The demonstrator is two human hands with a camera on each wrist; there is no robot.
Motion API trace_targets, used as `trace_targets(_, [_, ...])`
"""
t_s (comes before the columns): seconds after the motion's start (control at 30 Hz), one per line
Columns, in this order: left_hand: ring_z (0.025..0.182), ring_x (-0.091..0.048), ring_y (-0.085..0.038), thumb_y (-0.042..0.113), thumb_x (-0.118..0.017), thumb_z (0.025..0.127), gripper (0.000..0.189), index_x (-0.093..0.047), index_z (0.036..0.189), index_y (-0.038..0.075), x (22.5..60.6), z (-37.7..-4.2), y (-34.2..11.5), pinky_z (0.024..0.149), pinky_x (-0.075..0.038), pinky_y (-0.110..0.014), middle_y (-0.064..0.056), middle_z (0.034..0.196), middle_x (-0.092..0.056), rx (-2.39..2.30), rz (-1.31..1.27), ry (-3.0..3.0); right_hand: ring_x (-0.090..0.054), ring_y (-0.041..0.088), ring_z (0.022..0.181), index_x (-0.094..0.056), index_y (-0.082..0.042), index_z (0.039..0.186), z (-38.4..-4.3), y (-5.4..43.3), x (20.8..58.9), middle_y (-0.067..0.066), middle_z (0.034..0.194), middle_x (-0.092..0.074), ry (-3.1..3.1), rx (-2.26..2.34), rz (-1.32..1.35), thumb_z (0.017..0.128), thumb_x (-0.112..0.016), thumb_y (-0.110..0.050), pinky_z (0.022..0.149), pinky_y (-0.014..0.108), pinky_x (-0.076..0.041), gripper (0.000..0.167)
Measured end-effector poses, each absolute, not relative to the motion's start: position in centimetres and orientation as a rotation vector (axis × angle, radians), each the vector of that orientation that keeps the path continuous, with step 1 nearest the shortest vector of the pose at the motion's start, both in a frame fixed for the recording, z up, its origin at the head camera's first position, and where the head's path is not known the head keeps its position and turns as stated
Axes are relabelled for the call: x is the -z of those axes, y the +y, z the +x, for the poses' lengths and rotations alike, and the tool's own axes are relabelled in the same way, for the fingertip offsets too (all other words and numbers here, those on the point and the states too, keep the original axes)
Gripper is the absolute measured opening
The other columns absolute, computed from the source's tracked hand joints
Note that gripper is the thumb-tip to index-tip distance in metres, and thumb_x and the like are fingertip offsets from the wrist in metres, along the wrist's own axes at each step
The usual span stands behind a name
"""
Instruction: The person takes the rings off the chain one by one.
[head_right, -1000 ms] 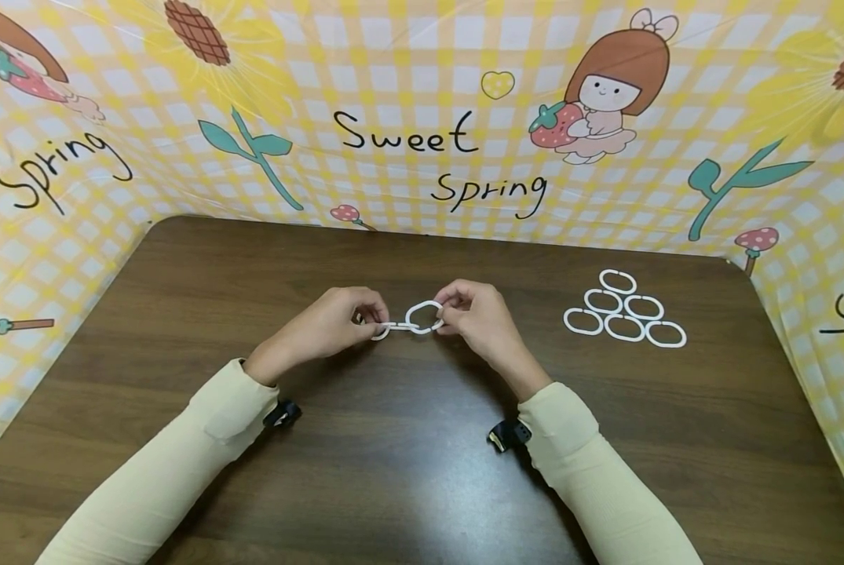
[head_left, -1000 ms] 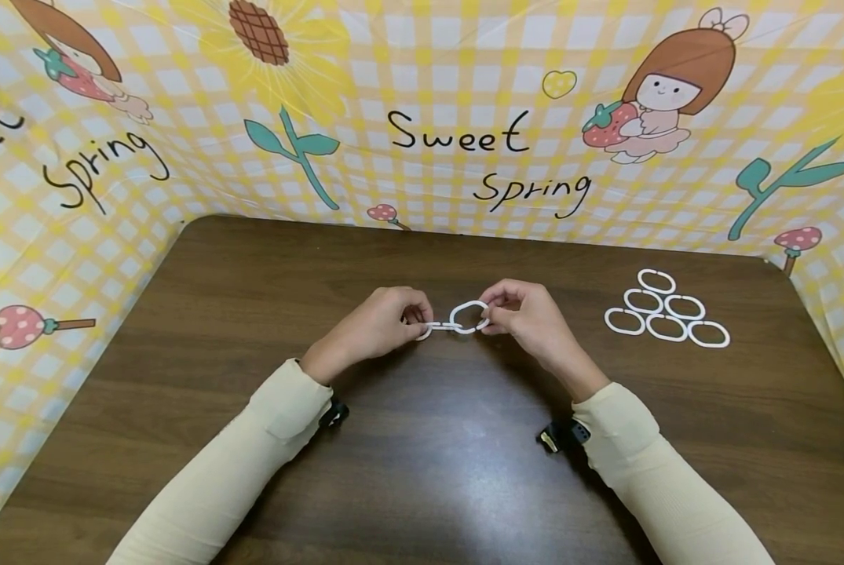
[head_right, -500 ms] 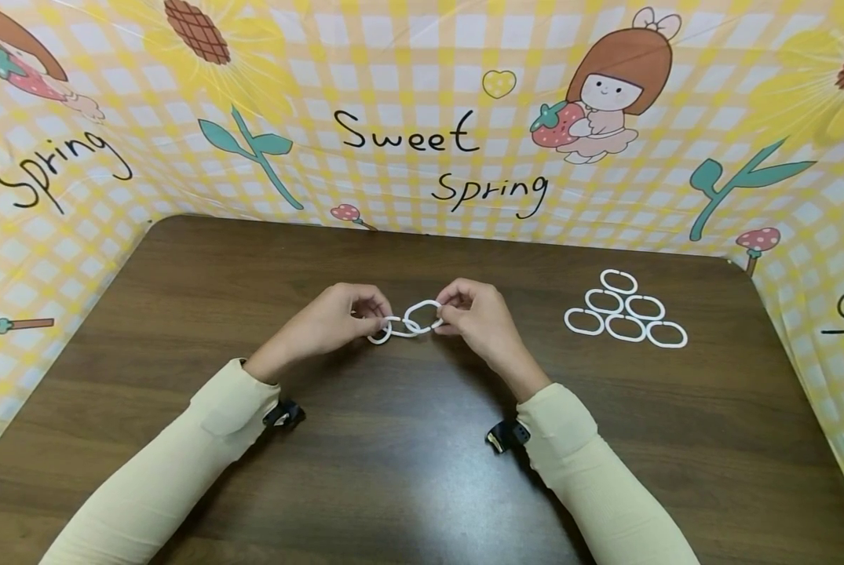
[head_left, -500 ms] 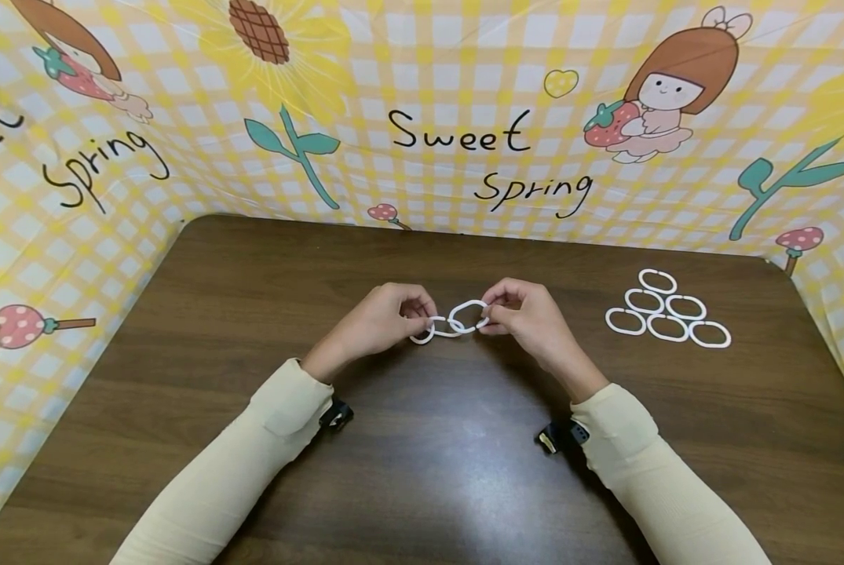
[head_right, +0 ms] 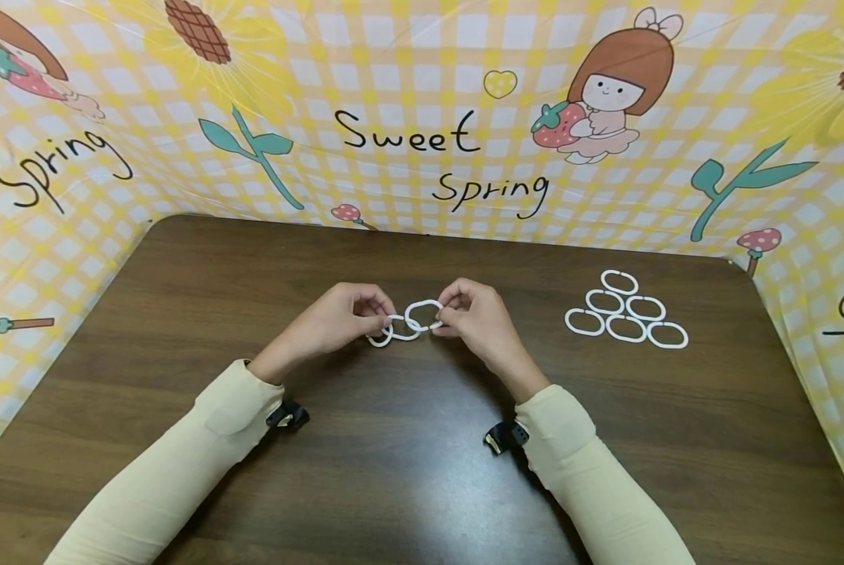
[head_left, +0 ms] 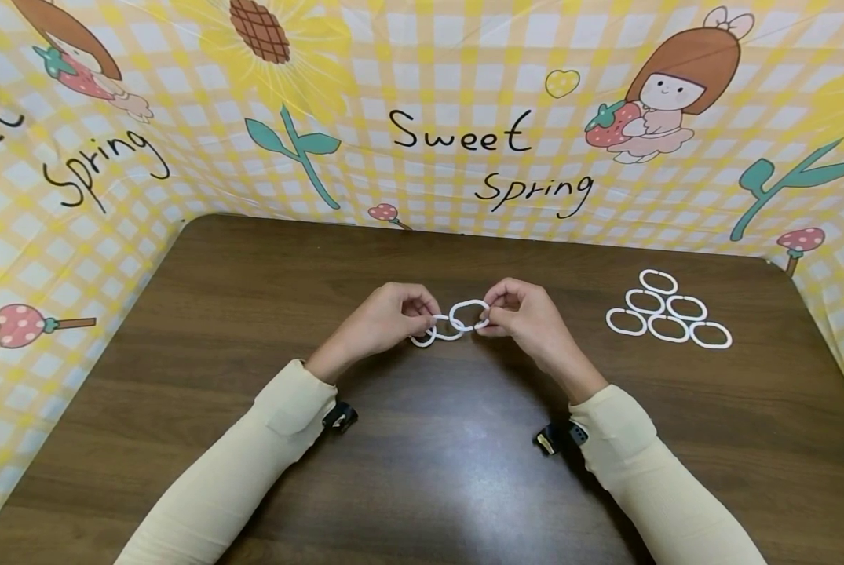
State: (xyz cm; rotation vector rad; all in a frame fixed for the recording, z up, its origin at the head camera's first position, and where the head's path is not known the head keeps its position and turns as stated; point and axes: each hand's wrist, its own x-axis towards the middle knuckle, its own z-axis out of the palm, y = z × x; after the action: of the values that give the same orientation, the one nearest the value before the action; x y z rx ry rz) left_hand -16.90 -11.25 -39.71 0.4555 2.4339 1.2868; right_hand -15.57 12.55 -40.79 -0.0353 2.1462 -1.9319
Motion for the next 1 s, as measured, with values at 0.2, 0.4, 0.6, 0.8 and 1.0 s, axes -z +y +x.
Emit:
trace_targets(0.2, [0.079, -0.061, -0.016, 0.007, -0.068, 0.096, 0.01, -0.075, 0.102, 0.002, 39.62, -16.94, -11.2, 0.068, -0.05, -0.026, -0.005, 0.087, -0.067, -1.327, 0.42, 2.392, -0.069, 0.014, 0.073, -0.056, 0.015, 0.112, -15.52, 12.49, 40.83, 0.007, 0.08, -0.063, 2.047, 1.979, -0.011, 0.09, -0.055, 0.016, 0.072, 0.029, -0.064, 0.022])
trace_targets(0.4, [0.079, -0.063, -0.016, 0.003, -0.065, 0.097, 0.014, -0.073, 0.106, -0.003, 39.6, -16.96, -10.97, 0.073, -0.058, -0.029, -0.008, 0.09, -0.066, -1.409, 0.355, 2.288, -0.07, 0.014, 0.073, -0.057, 0.016, 0.118, -15.54, 12.52, 40.92, 0.005, 0.078, -0.063, 1.975, 2.019, -0.006, 0.091, -0.054, 0.016, 0.072, 0.031, -0.064, 0.027])
trace_targets(0.6, [0.081, -0.065, -0.017, 0.0, -0.062, 0.098, 0.016, -0.071, 0.109, -0.007, 39.57, -16.93, -10.78, 0.078, -0.063, -0.033, -0.011, 0.092, -0.066, -1.475, 0.296, 2.206, -0.071, 0.014, 0.073, -0.056, 0.018, 0.119, -15.48, 12.59, 40.89, 0.006, 0.078, -0.064, 1.93, 2.047, 0.004, 0.092, -0.055, 0.016, 0.074, 0.032, -0.064, 0.027])
trace_targets(0.8, [0.083, -0.065, -0.018, 0.0, -0.061, 0.098, 0.017, -0.071, 0.11, -0.008, 39.41, -16.9, -10.7, 0.078, -0.063, -0.034, -0.009, 0.092, -0.065, -1.478, 0.288, 2.202, -0.073, 0.015, 0.074, -0.054, 0.019, 0.12, -15.43, 12.66, 40.98, 0.007, 0.079, -0.066, 1.916, 2.06, 0.0, 0.093, -0.055, 0.015, 0.076, 0.033, -0.065, 0.028])
trace_targets(1.0, [0.083, -0.066, -0.017, -0.001, -0.061, 0.096, 0.019, -0.072, 0.11, -0.008, 39.6, -17.0, -10.85, 0.078, -0.062, -0.031, -0.014, 0.094, -0.068, -1.474, 0.305, 2.215, -0.073, 0.016, 0.072, -0.055, 0.02, 0.119, -15.41, 12.5, 40.95, 0.008, 0.078, -0.067, 1.91, 2.088, 0.015, 0.095, -0.053, 0.011, 0.076, 0.036, -0.065, 0.026])
